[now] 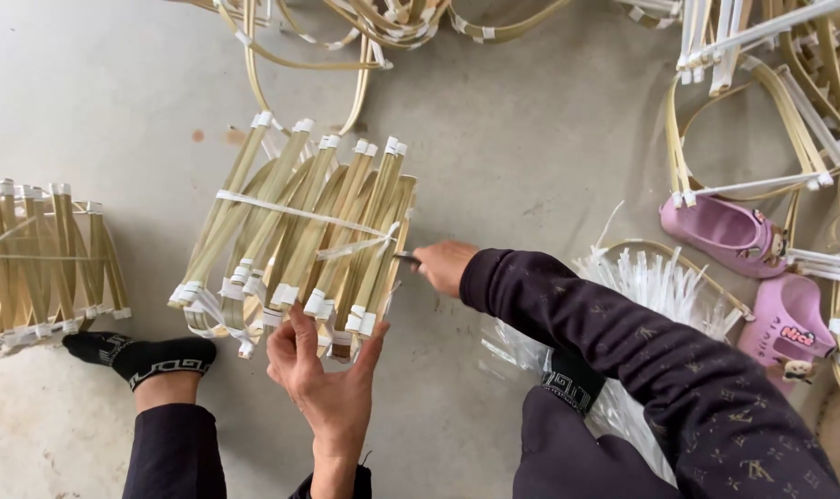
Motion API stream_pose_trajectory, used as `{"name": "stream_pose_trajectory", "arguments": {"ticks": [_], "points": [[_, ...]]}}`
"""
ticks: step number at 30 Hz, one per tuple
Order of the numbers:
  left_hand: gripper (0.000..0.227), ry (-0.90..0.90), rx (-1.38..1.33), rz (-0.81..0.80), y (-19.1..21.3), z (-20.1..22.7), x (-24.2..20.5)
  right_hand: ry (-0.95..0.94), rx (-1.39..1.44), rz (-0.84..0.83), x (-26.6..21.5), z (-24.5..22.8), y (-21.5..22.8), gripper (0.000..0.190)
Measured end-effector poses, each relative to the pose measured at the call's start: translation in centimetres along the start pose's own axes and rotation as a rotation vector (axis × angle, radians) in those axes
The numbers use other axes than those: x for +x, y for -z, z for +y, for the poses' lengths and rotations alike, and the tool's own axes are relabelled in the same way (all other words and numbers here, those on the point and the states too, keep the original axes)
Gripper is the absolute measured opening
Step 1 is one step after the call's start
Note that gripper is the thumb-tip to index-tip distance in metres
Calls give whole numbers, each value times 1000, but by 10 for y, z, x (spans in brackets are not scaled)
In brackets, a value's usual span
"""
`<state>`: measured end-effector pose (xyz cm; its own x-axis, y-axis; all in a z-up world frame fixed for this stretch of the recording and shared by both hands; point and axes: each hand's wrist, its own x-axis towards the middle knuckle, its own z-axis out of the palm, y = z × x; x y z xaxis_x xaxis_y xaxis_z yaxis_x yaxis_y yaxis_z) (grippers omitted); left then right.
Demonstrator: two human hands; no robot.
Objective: Assembling small bamboo or wood furniture frames using plastic binding strips and a cutting tool.
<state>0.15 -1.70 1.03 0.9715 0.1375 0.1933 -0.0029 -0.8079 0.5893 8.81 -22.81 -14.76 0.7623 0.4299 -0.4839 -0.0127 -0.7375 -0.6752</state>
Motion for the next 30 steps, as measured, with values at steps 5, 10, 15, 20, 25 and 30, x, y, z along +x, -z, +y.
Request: {"name": "stream_pose_trajectory", "arguments": {"ticks": [5,10,15,20,25,30], "points": [[102,4,20,-17,3,0,-7,-38,-21,-10,-18,-15,-10,22],[108,14,-34,-25,3,-3,-10,-16,-50,-13,-16,-13,-3,21],[102,-52,52,-8,1,2,-3,-81,60,-83,-29,-30,7,23],[102,-5,13,0,8,0,-16,12,54,-15,-20,2,-34,22],[102,4,8,4,-1,3,-5,82,50,52,-11,4,-12,23],[102,-66,-9,40,1,5,-7,-12,134,-48,-31,-19,-10,25]]}}
